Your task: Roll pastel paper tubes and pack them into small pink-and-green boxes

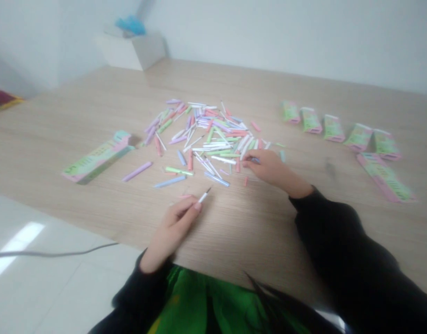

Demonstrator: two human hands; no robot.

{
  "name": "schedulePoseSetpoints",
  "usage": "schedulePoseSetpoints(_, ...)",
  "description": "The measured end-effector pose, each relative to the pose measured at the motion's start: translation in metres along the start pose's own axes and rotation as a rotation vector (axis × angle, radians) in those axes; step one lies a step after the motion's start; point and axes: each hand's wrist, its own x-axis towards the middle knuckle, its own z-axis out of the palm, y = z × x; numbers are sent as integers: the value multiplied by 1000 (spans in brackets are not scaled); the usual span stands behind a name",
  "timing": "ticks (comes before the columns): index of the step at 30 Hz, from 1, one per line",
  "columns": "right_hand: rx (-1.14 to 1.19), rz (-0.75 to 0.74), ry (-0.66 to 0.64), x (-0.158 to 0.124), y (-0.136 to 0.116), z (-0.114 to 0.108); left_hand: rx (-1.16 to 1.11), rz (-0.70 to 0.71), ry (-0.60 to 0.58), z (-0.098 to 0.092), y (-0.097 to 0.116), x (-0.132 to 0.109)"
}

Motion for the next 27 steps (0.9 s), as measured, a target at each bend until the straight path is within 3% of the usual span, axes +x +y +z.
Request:
schedulePoseSetpoints(5,394,-159,-68,-31,-52,-38,55,76,-58,14,15,3)
schedulePoseSetpoints(9,449,-202,-60,-46,-74,-44,50,78,-83,16,19,1)
schedulePoseSetpoints(22,380,-305,-147,-49,-83,-32,46,101,-165,17,23,-4)
schedulePoseSetpoints(27,391,-258,-74,-53,-72,-49,-12,126,-109,17,25,1)
